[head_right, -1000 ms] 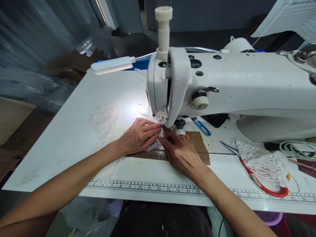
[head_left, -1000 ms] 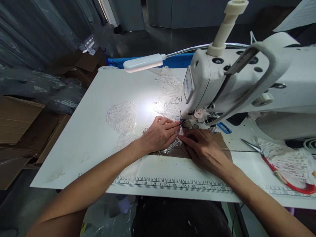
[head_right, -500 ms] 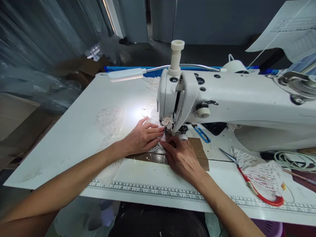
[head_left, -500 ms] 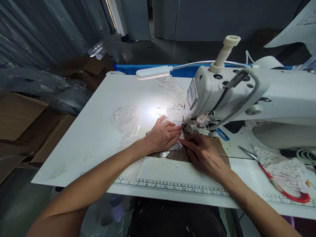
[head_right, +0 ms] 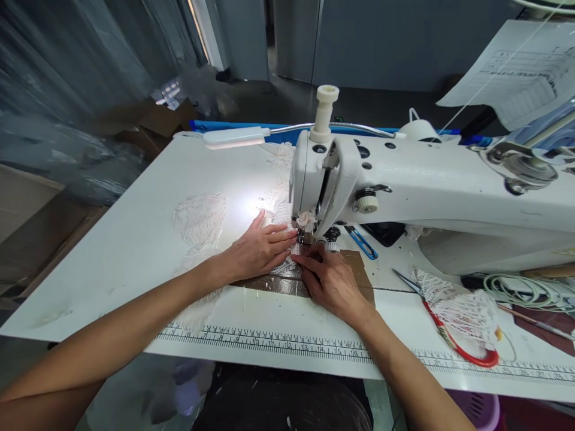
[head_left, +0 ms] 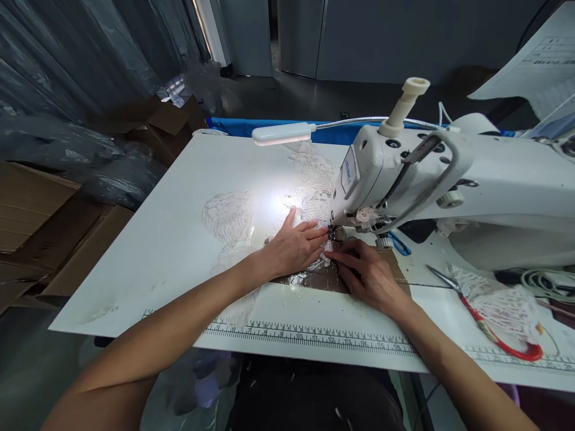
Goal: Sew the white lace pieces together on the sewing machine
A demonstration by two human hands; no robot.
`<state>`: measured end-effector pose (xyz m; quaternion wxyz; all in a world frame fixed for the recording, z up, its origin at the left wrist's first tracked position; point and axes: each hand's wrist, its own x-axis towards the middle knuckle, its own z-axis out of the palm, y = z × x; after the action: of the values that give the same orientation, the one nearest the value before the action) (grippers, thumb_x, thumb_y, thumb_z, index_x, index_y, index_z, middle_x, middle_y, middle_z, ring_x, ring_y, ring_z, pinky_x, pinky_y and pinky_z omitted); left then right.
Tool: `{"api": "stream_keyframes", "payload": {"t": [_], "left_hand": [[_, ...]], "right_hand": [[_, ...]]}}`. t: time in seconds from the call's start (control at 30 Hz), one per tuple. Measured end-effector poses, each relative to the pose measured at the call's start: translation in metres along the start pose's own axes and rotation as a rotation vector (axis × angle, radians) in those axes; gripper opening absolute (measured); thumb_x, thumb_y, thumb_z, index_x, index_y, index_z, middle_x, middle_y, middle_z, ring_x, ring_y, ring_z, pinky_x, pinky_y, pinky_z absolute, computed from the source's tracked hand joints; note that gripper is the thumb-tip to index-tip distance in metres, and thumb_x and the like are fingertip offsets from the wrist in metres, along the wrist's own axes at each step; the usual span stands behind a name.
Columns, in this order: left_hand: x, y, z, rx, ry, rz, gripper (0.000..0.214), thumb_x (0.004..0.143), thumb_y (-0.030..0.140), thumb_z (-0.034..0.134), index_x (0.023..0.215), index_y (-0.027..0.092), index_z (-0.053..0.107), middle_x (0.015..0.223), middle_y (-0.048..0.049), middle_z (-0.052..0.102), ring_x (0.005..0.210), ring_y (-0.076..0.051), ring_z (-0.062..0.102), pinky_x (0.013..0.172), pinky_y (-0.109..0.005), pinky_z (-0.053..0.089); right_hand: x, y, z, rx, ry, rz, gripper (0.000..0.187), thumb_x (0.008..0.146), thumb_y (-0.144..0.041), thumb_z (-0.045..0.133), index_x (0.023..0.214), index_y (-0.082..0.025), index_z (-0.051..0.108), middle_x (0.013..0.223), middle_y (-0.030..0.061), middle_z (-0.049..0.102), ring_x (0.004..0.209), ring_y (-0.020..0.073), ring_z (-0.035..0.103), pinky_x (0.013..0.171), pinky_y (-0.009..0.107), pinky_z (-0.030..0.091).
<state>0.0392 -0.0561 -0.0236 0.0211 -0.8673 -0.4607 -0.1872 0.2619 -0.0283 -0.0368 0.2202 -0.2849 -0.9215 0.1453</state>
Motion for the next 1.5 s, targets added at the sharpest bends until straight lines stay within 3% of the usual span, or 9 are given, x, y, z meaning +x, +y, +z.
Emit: {"api": "stream_keyframes", "payload": {"t": [0.4,0.83,1.03,1.13,1.23,1.37,1.5], "left_hand": [[0.002,0.002,-0.005,-0.021,-0.048,-0.046,0.03,0.098,0.026,0.042,0.12,0.02,0.061,0.129,-0.0063,0.06,0.126,-0.03,0.05,0.109,-0.07,0.019],[0.011,-0.002,-0.001,0.042,-0.048,-0.112,0.029,0.099,0.029,0.042,0.115,0.019,0.063,0.12,-0.0081,0.065,0.119,-0.028,0.054,0.112,-0.068,0.01],[0.013,0.0,0.004,0.101,-0.007,-0.136,0.028,0.099,0.029,0.042,0.112,0.018,0.064,0.113,-0.0074,0.067,0.116,-0.028,0.055,0.109,-0.069,0.013],[0.012,0.006,0.006,0.132,0.03,-0.156,0.026,0.099,0.026,0.041,0.112,0.018,0.062,0.112,-0.0072,0.066,0.114,-0.026,0.056,0.109,-0.064,0.021],[0.01,0.009,0.005,0.155,0.08,-0.17,0.024,0.098,0.023,0.042,0.112,0.015,0.06,0.114,-0.0103,0.064,0.106,-0.024,0.059,0.105,-0.058,0.031],[0.008,0.001,-0.005,0.173,0.171,-0.141,0.02,0.096,0.021,0.044,0.108,0.013,0.058,0.113,-0.0131,0.063,0.096,-0.023,0.059,0.087,-0.047,0.046],[0.008,-0.006,-0.011,0.062,0.155,-0.009,0.016,0.095,0.018,0.046,0.096,0.013,0.061,0.099,-0.0089,0.066,0.085,-0.018,0.061,0.072,-0.034,0.048]], "right_hand": [[0.002,-0.002,0.001,0.01,0.037,-0.003,0.037,0.088,-0.018,0.048,0.121,-0.023,0.065,0.104,0.0118,0.06,0.091,0.0243,0.058,0.078,0.042,0.05],[0.011,-0.006,0.001,-0.183,0.014,-0.011,0.039,0.093,-0.021,0.041,0.127,-0.016,0.059,0.101,0.0156,0.057,0.086,0.025,0.053,0.076,0.042,0.051],[0.01,0.001,0.001,-0.038,0.038,0.01,0.039,0.094,-0.027,0.04,0.129,-0.018,0.057,0.109,0.0158,0.054,0.095,0.0254,0.056,0.085,0.043,0.051],[0.005,0.008,-0.003,0.07,0.066,0.156,0.038,0.094,-0.031,0.043,0.127,-0.02,0.058,0.112,0.014,0.054,0.087,0.0215,0.06,0.075,0.037,0.053],[0.003,0.012,-0.01,0.108,0.167,0.297,0.029,0.091,-0.03,0.046,0.111,-0.019,0.063,0.105,0.0111,0.057,0.081,0.02,0.06,0.068,0.034,0.051],[0.004,0.011,-0.017,0.136,0.234,0.361,0.015,0.088,-0.028,0.049,0.091,-0.02,0.061,0.092,0.0081,0.061,0.076,0.0202,0.059,0.062,0.031,0.048],[0.004,0.007,-0.016,0.148,0.217,0.382,0.011,0.087,-0.026,0.051,0.087,-0.019,0.059,0.092,0.0086,0.062,0.074,0.0202,0.059,0.06,0.031,0.047]]}}
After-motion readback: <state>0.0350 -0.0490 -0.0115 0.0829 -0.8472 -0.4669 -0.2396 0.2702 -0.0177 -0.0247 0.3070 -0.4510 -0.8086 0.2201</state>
